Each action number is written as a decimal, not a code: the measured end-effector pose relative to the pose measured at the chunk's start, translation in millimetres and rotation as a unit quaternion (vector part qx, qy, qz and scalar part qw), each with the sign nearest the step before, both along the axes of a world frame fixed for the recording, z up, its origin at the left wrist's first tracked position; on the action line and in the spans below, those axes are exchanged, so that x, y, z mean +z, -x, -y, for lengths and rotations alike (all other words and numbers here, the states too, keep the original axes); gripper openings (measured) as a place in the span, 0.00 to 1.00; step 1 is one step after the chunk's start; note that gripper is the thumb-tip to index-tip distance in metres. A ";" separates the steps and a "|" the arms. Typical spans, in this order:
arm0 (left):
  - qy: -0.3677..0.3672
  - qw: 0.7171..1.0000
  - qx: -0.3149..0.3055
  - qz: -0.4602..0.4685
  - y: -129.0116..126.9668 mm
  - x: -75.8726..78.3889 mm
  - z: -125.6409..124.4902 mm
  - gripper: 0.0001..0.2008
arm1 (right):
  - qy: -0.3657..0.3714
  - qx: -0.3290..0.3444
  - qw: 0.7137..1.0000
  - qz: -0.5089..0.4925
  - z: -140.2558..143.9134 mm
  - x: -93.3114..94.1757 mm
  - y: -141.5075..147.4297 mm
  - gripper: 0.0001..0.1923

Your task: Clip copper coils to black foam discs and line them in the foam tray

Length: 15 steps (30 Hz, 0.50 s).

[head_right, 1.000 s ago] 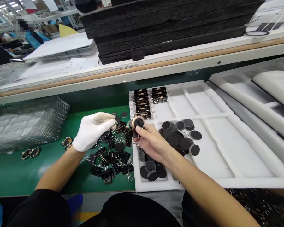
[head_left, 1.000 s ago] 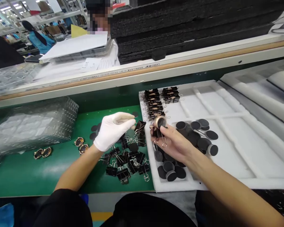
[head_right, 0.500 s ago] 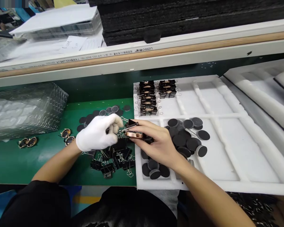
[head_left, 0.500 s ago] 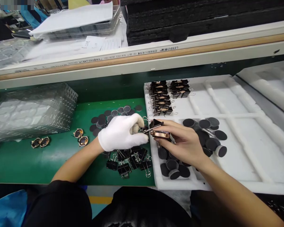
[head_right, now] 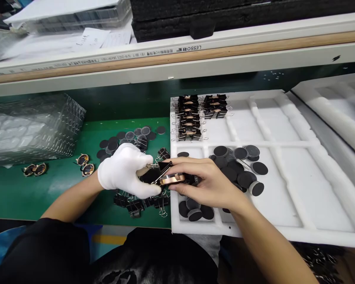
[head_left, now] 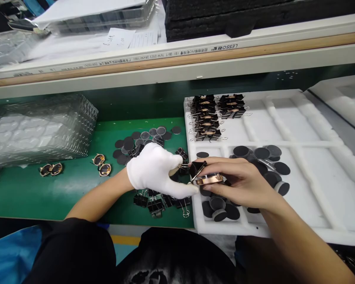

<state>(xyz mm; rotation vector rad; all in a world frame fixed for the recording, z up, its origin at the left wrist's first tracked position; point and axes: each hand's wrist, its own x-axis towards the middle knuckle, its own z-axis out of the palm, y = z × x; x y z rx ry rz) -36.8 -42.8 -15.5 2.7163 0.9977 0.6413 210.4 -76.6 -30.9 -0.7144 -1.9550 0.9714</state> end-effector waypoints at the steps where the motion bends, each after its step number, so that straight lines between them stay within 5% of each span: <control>1: -0.002 1.000 0.012 -0.008 -1.5 -1.2 1.7 0.32 | 0.002 0.002 1.000 0.001 -0.3 0.6 0.2 0.16; 6: 0.017 0.998 0.051 -0.014 -7.8 -3.7 5.4 0.29 | 0.000 0.006 1.000 0.017 -1.3 3.5 -1.0 0.17; 10: 0.110 0.991 0.037 0.062 -7.0 3.7 1.0 0.25 | -0.016 -0.018 0.999 0.033 -3.6 3.1 -10.1 0.16; 13: 0.246 0.961 0.032 0.119 -3.8 10.1 -2.2 0.23 | -0.128 -0.123 0.983 0.054 -9.1 -5.4 -16.3 0.24; 15: 0.368 0.915 0.033 0.164 -3.3 9.8 -1.6 0.24 | -0.269 -0.219 0.935 0.068 -14.1 -13.0 -16.3 0.31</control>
